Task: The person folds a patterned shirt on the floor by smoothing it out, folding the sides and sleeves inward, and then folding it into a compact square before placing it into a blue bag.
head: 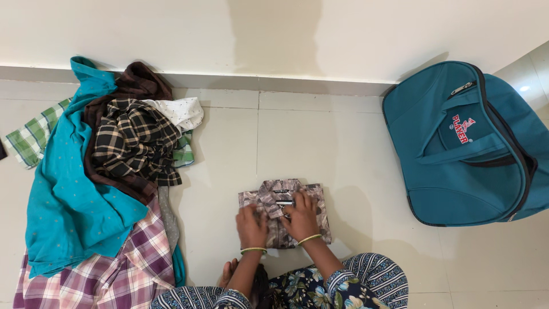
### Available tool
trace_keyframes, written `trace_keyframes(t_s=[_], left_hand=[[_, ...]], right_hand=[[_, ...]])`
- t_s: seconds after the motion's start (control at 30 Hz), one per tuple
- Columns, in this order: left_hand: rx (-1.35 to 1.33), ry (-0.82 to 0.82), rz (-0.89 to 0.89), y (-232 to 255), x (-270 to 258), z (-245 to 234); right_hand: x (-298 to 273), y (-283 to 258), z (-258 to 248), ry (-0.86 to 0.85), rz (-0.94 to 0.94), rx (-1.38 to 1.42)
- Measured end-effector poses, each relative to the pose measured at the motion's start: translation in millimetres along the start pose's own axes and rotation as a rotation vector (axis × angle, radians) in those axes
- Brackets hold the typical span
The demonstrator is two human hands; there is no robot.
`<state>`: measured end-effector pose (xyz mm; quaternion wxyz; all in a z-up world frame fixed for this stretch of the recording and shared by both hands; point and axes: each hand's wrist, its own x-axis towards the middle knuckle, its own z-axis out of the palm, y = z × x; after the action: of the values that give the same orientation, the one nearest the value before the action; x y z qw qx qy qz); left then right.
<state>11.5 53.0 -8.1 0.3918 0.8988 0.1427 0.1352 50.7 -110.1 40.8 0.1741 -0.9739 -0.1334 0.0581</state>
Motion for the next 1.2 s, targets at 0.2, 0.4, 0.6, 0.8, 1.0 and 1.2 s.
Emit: trace_keyframes(t_s=[0.2,0.4,0.6,0.8,1.0,1.2], left_hand=[[0.111,-0.074,-0.306,-35.4,22.2,5.5],[0.203,-0.187,-0.404,-48.2,33.4,17.2],[0.074,-0.162,-0.499,-59.7,38.1,22.7],[0.019,-0.106,-0.490,-81.8,41.7,39.3],[-0.189,-0.008,-0.436,-57.3,51.9,24.2],[-0.199,0.028,-0.451,-37.4,57.4,7.2]], right_hand=[[-2.6,13.4,35.9,0.072,-0.021,0.079],[-8.1,42.3,49.0,0.131,-0.098,0.128],[0.5,79.9,49.1,0.270,0.344,0.156],[9.9,116.7,62.3,0.256,0.772,0.415],[13.6,136.1,83.7,0.339,0.627,0.925],[33.3,143.9,94.5,0.383,0.525,1.074]])
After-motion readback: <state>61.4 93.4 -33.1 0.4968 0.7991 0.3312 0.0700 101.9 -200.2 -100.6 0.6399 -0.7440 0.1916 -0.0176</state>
